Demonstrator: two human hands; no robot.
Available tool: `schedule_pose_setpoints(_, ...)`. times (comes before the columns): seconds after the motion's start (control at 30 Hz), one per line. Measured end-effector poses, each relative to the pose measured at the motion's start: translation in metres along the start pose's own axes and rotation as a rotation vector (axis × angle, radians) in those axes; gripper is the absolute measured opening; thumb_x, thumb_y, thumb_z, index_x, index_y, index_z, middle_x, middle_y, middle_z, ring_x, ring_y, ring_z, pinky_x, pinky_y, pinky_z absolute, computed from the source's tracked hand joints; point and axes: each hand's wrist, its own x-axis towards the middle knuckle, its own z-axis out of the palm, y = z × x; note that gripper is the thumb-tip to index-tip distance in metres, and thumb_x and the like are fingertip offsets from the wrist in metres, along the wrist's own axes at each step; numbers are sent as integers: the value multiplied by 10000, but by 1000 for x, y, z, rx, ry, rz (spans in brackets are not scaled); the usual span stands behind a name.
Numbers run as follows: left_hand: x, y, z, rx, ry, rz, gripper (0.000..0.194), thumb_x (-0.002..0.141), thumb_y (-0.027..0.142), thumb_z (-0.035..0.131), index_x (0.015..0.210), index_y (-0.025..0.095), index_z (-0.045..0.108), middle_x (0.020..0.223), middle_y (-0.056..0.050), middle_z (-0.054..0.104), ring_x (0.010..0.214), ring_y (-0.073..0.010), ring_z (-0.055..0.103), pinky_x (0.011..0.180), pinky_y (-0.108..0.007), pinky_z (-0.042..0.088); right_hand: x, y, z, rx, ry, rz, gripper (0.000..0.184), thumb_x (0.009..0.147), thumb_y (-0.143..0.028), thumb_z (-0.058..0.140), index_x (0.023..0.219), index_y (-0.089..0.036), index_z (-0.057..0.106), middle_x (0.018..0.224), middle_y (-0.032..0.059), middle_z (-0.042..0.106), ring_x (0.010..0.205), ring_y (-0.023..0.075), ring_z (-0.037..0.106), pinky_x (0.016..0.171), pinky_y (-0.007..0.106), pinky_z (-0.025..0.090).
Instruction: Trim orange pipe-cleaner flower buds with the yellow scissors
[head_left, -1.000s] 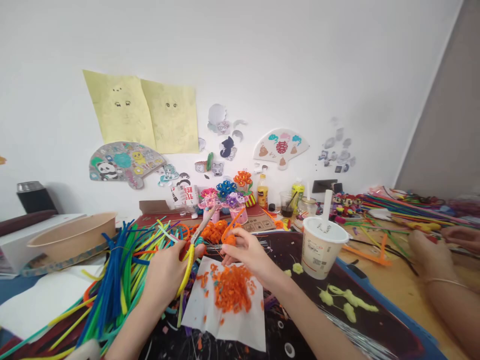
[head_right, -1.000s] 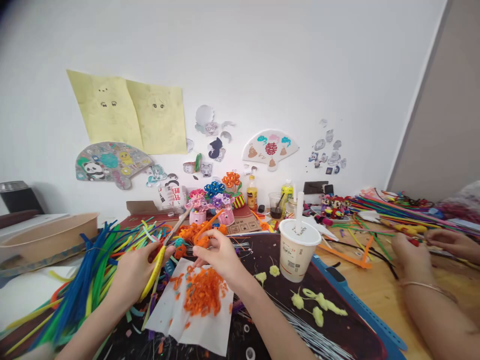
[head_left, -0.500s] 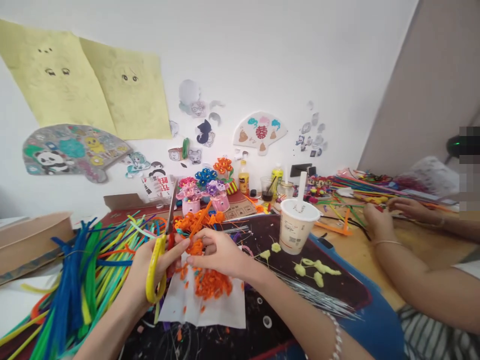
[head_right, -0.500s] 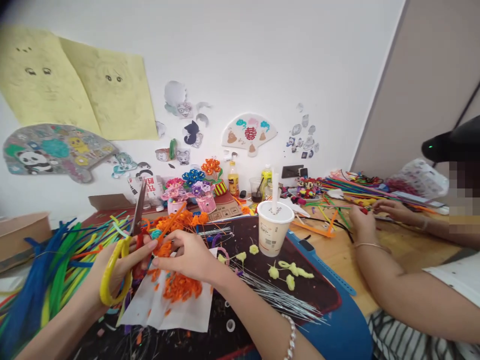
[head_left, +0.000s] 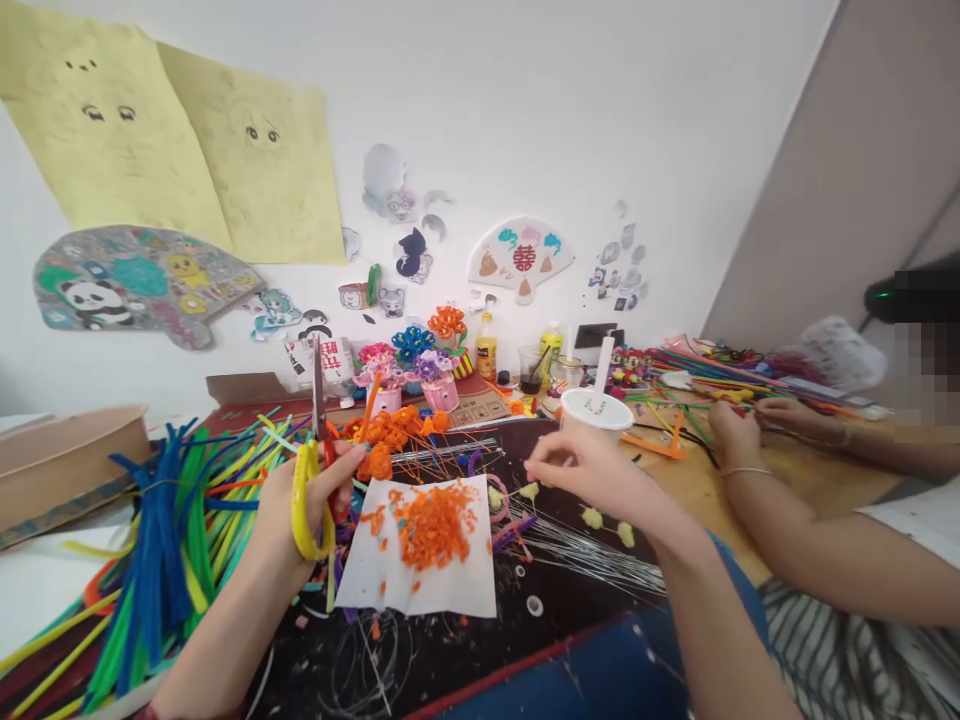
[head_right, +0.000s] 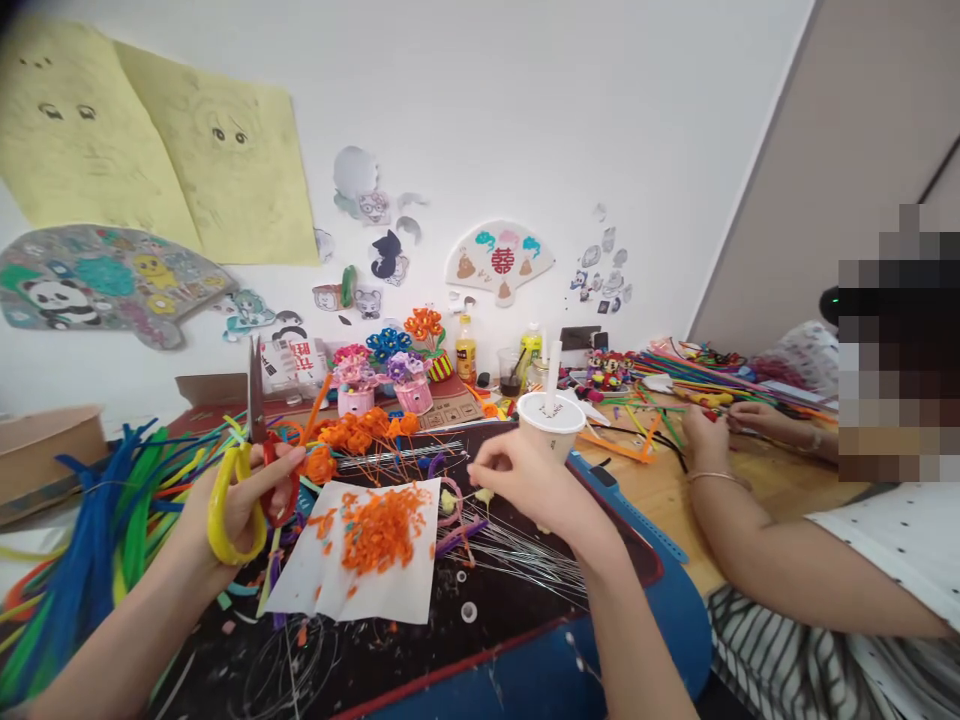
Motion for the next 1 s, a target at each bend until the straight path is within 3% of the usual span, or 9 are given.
schedule_pose_setpoints(0.17,-1,3,3,-41,-10,-17,314,611,389,798,740,197,586,327,121,451,299,-36,364,321,-137,269,-17,21,17,-332,-37,239,141,748,-223,637,634,-182,709,719,72,734,662,204,640,547,278,366)
schedule_pose_setpoints(0.37,-4,4,5,-36,-44,-34,277,602,364,783,665,185,580,308,118,425,288,-25,336,312,-131,265,-12,21,33,-480,-1,391,154,781,-258,636,659,-188,697,753,78,731,747,238,672,528,275,313)
schedule_pose_setpoints(0.73,-5,5,-2,51,-46,-115,334,576,432,772,636,202,538,321,112,435,279,-45,342,278,-156,263,-10,1,43,-639,4,437,137,840,-253,611,769,-173,698,858,120,728,843,279,695,598,294,395)
schedule_pose_setpoints(1.0,-6,3,-2,219,-9,-78,373,550,503,745,676,200,566,335,111,440,267,-53,343,294,-177,235,-3,11,55,-647,7,457,114,807,-232,610,781,-157,692,874,145,728,849,327,702,607,324,421)
